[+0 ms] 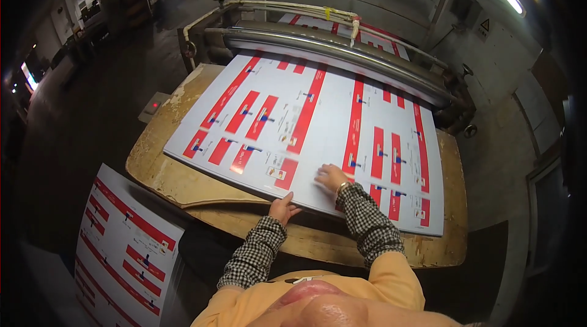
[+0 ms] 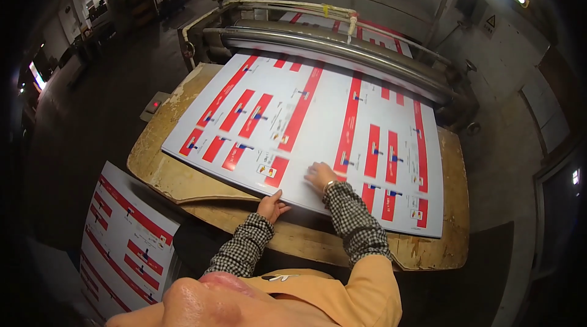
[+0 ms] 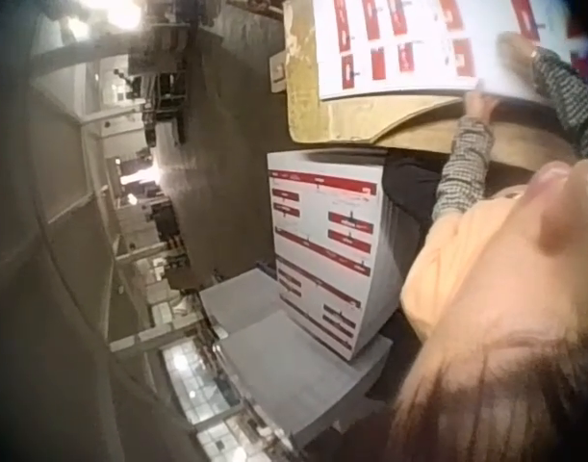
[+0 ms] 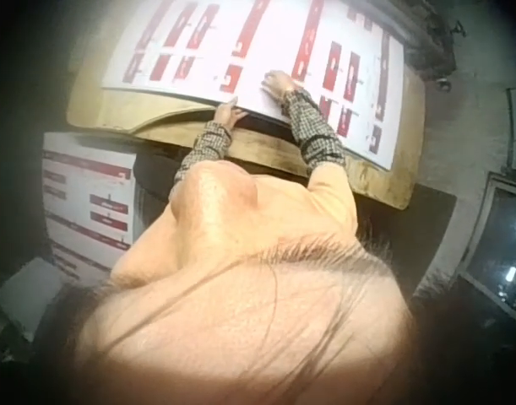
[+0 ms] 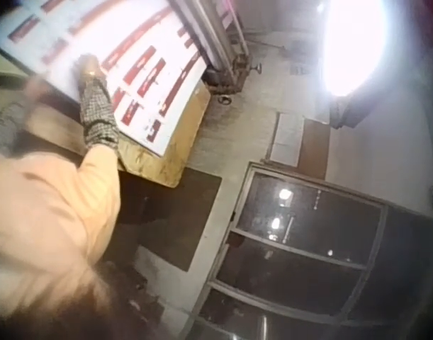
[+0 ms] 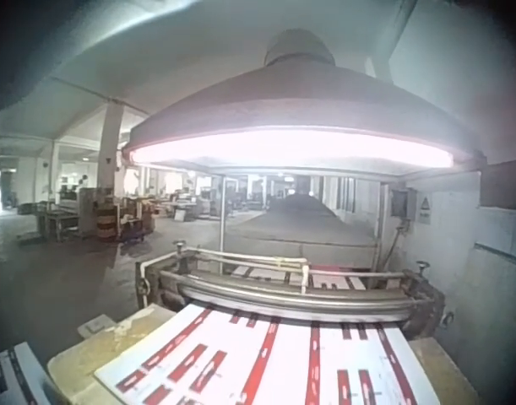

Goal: Feeding large printed paper sheets into a rolling machine at an industrial facility.

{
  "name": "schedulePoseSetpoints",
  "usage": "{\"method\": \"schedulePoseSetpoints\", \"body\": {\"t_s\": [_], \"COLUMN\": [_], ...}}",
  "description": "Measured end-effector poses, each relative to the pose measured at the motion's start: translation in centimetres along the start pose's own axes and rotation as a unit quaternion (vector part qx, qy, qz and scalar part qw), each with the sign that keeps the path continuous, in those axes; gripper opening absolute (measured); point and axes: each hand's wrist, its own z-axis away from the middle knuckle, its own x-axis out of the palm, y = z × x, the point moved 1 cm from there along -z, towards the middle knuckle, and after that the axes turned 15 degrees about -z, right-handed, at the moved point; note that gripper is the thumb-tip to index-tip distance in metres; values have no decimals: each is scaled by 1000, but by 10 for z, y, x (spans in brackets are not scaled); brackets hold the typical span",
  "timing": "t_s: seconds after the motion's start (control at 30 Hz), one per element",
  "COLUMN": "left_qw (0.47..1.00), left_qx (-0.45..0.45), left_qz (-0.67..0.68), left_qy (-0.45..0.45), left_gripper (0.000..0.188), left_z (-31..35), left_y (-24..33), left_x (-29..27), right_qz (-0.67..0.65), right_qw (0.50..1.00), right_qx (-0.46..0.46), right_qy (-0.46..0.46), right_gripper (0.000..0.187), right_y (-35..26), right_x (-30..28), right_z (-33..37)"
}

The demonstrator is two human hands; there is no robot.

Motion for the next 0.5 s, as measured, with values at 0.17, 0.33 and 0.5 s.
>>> {"method": "schedulePoseSetpoints", "body": {"t_s": [0.17, 0.33, 0.5], "left_qw": [1000, 998, 997], "left_qx": [-1, 2, -3], "left_qz": [-2, -3, 42], "left_qy": [-15, -66, -63], "left_gripper": [25, 20, 24], "left_z": [0, -1, 4], "left_y": [-1, 0, 1], "left_x": [-11, -18, -12], "right_qz": [201, 170, -95], "right_qw": [967, 968, 981], "right_qx": [-98, -142, -139], "right_qy": [-120, -120, -92], "right_gripper": [90, 69, 30], "right_y": [-17, -22, -49], "right_x": [30, 9, -38], "right_z": [50, 57, 57]}}
